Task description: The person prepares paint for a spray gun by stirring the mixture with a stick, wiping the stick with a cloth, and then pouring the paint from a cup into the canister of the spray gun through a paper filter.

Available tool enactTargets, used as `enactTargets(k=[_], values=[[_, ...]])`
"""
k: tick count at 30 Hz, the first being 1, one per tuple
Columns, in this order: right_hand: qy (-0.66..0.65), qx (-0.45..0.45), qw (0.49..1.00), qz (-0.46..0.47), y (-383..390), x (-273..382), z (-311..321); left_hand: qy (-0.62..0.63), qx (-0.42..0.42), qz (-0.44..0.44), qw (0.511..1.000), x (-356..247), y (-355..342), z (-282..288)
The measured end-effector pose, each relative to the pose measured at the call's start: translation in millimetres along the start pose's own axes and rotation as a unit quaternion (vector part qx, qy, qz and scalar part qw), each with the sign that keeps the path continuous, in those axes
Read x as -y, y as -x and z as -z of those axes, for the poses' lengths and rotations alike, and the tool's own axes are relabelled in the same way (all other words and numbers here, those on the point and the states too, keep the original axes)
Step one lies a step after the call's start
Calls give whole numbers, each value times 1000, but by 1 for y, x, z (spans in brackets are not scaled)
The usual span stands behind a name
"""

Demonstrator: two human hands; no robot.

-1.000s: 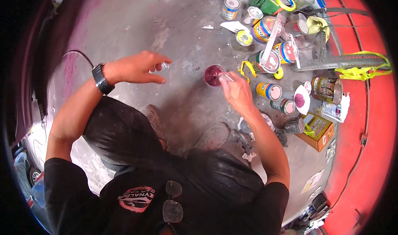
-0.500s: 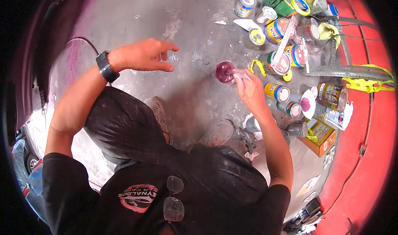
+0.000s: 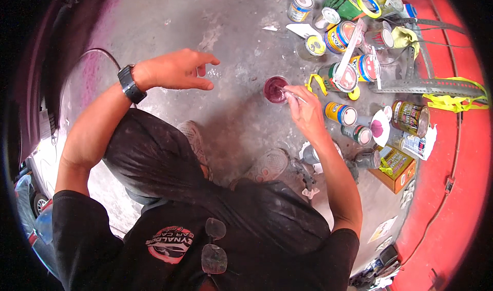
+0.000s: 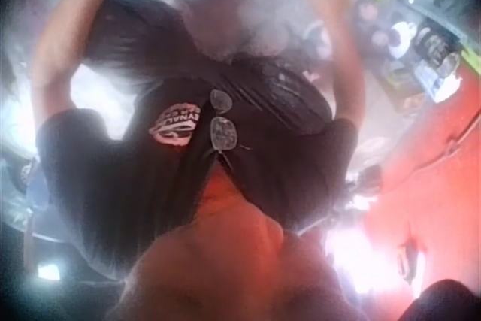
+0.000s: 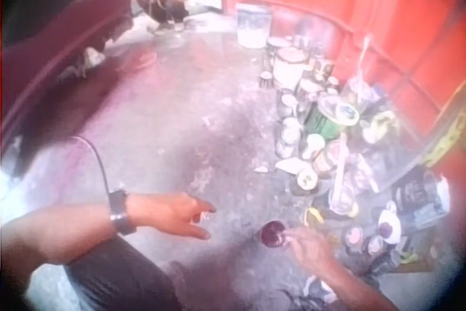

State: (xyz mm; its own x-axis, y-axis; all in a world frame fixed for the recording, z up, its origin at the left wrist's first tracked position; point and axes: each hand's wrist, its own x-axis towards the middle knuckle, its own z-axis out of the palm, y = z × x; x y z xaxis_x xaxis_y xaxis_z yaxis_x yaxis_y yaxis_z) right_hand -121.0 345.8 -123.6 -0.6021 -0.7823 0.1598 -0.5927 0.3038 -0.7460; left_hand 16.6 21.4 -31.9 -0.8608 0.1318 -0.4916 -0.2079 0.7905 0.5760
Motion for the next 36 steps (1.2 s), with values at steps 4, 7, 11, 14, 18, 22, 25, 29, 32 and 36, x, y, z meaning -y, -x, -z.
enactTargets(k=[4, 7, 11, 14, 18, 22, 25, 29, 32, 36], values=[[-21, 65, 995, -75, 2, -1, 2, 2, 11, 0, 1000, 0, 0, 0], [45, 60, 996, -51, 1, -1, 4, 7, 15, 2, 1000, 1, -1, 0], [-22, 19, 999, -24, 0, 3, 1, -2, 19, -4, 1000, 1, -2, 0], [-13, 68, 995, -69, 0, 4, 2, 1, 13, -3, 1000, 0, -2, -1], [61, 37, 997, -20, 2, -3, 3, 6, 2, -5, 1000, 4, -3, -3], [17, 36, 999, -19, 3, -8, -3, -9, 9, -12, 1000, 13, -6, -9], [19, 50, 998, 28, 2, -6, -4, -32, -17, -72, 997, 15, -8, -10], [7, 75, 997, 6, -1, -3, -1, 12, -10, -51, 999, 14, -6, -5], [21, 70, 997, -8, -2, -5, 0, 8, 3, -27, 1000, 12, -6, -3], [15, 5, 1000, -23, -1, -12, -1, 48, -4, -35, 998, 14, -6, -8]])
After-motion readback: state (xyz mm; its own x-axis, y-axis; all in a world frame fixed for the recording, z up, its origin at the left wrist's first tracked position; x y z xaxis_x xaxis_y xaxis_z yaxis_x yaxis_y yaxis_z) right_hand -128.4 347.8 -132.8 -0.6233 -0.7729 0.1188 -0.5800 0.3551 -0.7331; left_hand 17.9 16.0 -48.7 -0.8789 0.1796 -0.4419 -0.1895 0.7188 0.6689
